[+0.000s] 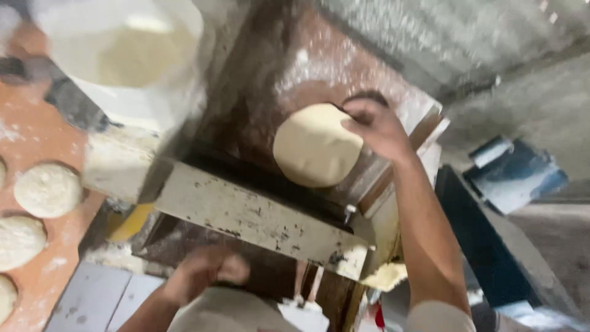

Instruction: Flattening dough balls using a mechanical dough sheeter and placing the flattened dough on baking trays.

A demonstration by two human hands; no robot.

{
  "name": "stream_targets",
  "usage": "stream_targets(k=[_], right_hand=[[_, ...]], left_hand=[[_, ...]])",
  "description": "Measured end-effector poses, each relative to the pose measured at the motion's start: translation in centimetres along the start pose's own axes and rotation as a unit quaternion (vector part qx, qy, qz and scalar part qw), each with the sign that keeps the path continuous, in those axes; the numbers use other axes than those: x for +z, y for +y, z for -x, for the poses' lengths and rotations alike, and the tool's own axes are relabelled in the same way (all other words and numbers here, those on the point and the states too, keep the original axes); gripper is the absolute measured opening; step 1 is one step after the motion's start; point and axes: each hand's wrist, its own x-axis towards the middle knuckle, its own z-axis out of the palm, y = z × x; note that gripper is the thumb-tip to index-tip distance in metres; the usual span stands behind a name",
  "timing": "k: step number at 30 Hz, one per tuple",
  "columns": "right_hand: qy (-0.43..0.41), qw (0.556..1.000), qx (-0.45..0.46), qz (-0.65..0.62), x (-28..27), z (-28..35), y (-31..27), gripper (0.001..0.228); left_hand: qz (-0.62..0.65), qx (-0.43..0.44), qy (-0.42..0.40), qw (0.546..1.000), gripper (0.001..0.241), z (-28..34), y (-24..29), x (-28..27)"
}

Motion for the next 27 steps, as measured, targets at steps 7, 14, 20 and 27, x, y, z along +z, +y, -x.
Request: stream_targets(k=[7,14,20,27], right_hand=[[0.077,0.959,0.004,0.273,5.4,7.8,-5.6,0.040],[-0.232,0.891,0.159,-0.357,16.9,25.6,0.7,0.055],[0.020,0.745,0.266,-0.611,29.9,25.4,14.4,0.054],[-0.022,0.578,0.057,-0.814,34.2,24.9,20.5,0.043]], left_hand=[[-0.969,-0.036,0.081,0.229,0.062,-9.6,-4.7,-1.0],[-0.747,-0.189,0.150,0.619,0.075,-12.1,-6.3,-1.3],[0.060,0.013,0.240,0.969,0.086,-8.0,-5.6,2.2],[0.206,0.043,0.246,0.946,0.088,-1.9,-5.0,4.2]])
